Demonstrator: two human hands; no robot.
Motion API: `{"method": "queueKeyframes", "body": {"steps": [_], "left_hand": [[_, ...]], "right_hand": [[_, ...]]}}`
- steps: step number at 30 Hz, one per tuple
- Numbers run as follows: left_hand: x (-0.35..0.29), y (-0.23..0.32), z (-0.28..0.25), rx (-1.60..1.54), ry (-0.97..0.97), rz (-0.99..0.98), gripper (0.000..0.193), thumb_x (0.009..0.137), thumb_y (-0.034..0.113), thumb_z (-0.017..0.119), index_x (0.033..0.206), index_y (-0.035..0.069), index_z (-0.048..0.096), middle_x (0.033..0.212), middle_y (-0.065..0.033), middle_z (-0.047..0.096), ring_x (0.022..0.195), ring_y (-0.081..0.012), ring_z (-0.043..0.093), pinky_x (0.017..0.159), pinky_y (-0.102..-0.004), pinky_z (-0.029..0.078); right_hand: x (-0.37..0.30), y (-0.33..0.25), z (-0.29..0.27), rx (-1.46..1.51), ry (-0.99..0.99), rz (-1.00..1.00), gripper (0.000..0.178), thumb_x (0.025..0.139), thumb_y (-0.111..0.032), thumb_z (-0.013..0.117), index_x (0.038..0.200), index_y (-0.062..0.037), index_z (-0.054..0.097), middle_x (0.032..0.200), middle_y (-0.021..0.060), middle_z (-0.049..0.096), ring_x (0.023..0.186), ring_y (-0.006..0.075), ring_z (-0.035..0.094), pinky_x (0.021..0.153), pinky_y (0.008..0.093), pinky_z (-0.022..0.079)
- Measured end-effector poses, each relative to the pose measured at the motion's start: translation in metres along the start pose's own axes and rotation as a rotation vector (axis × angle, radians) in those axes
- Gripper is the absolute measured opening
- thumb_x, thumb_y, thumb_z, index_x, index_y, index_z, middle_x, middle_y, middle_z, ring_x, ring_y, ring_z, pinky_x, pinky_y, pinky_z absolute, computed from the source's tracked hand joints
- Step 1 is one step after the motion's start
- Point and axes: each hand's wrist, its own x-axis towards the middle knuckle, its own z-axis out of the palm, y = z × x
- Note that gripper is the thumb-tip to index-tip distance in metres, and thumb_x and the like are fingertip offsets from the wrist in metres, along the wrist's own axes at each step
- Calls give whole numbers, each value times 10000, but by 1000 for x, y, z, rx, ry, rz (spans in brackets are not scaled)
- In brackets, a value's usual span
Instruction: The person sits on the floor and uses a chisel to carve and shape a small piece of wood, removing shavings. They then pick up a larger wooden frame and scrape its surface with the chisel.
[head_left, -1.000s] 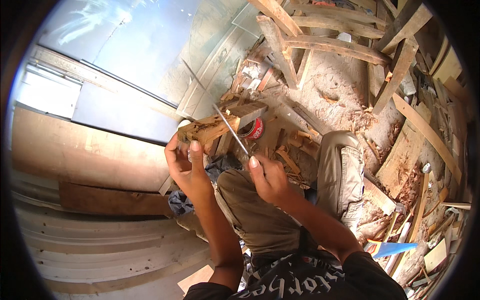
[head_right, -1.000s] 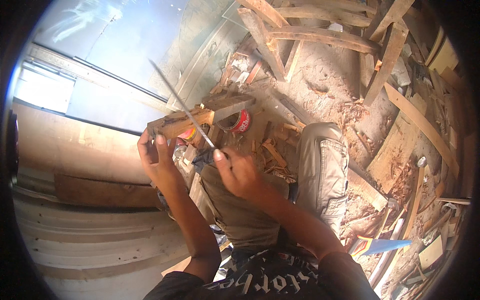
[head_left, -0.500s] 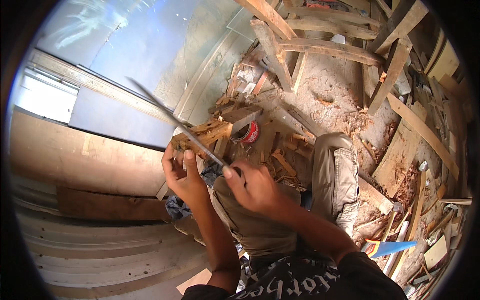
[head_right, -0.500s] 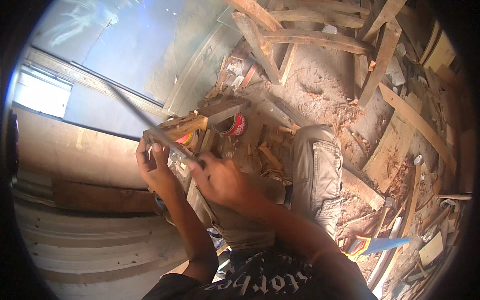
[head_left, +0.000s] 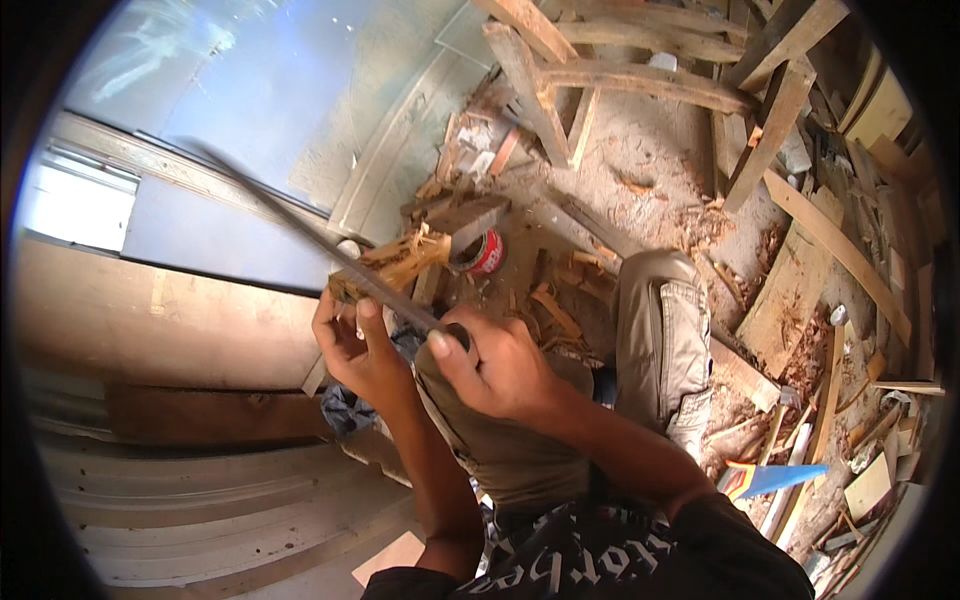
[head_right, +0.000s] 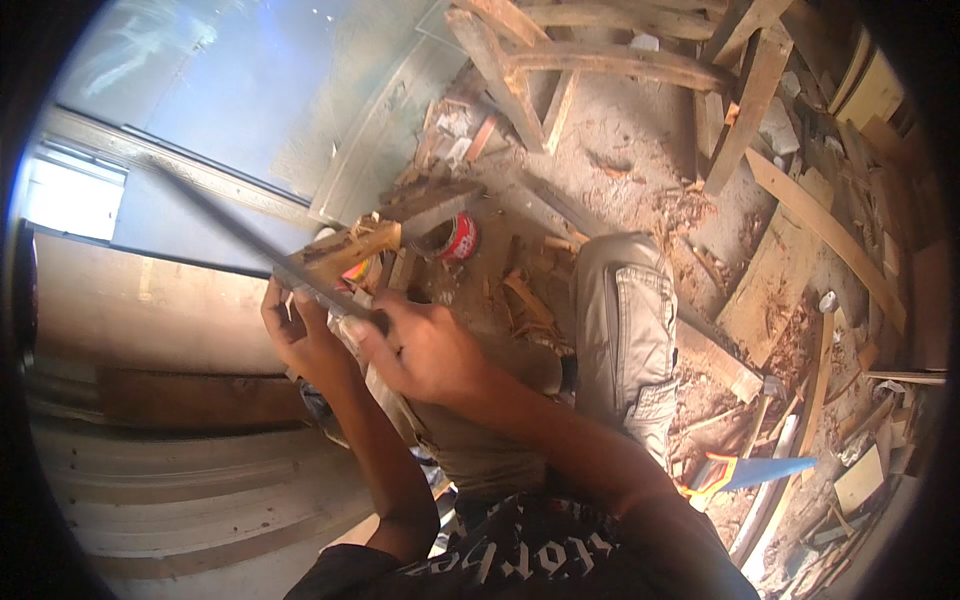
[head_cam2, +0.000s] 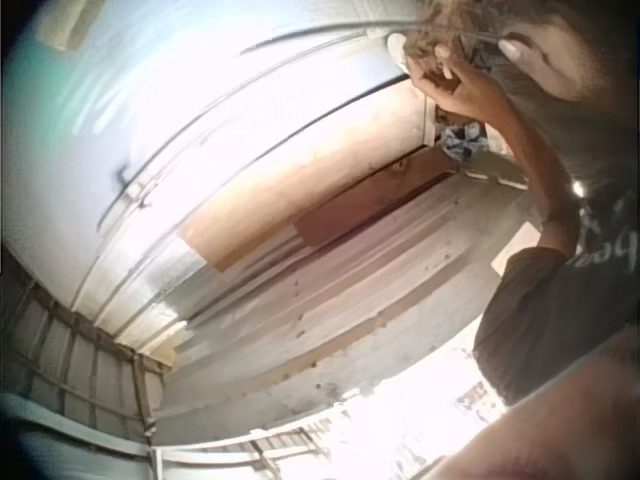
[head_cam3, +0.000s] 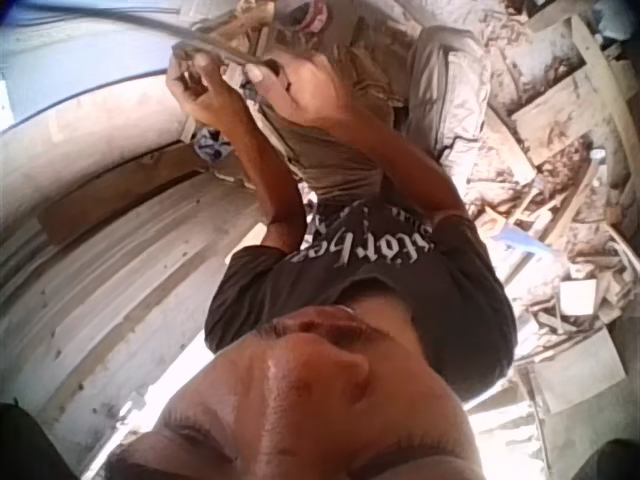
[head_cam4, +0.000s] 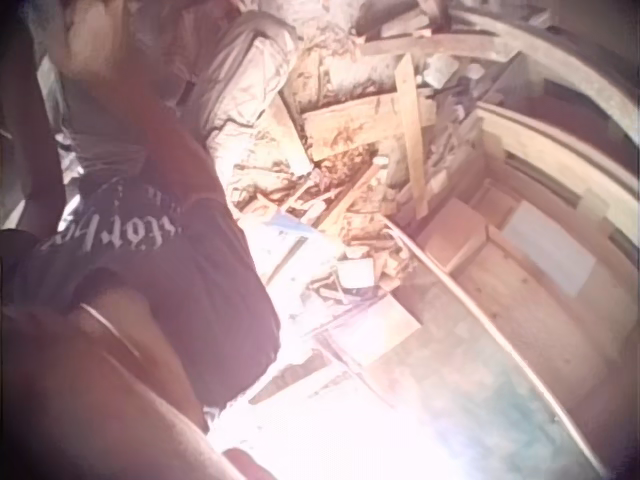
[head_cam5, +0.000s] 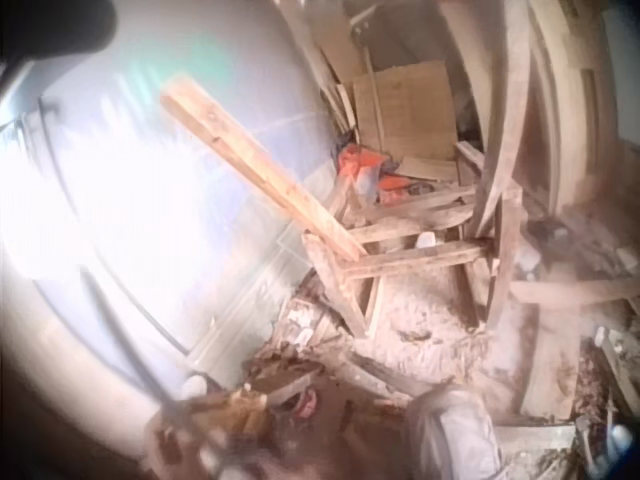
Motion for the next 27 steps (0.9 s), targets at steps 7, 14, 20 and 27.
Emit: {"method": "queueKeyframes", "body": {"steps": [7,14,20,27], "left_hand": [[-6,5,-7,43,-73,6,403,971,155,624,1288,-63,506,1191,-188,600,1065,-235,620,909,-366,557],[-6,-5,-12,108,-47,-57,389,951,117,661,1263,-62,516,1090,-102,616,974,-164,591,836,-275,497],[2,-12,-16,-5,-91,21,469,955,195,671,1310,-56,494,1132,-108,584,1033,-178,559,912,-303,457],[31,-11,-3,112,-224,131,525,959,218,663,1353,-85,494,1253,-158,550,1125,-210,552,964,-334,450]], "right_hand": [[7,101,-5,-367,121,139,420,986,-376,557,930,26,667,709,249,638,708,439,664,635,508,514],[3,20,2,-87,-103,-74,386,978,-354,577,889,15,649,672,199,610,630,355,661,580,427,505],[-16,113,-9,-86,36,264,408,990,-391,561,882,-5,637,609,104,558,521,221,557,527,365,434],[-10,115,-3,-46,20,212,407,987,-396,562,912,-15,683,613,128,603,549,243,602,567,384,463]]}}
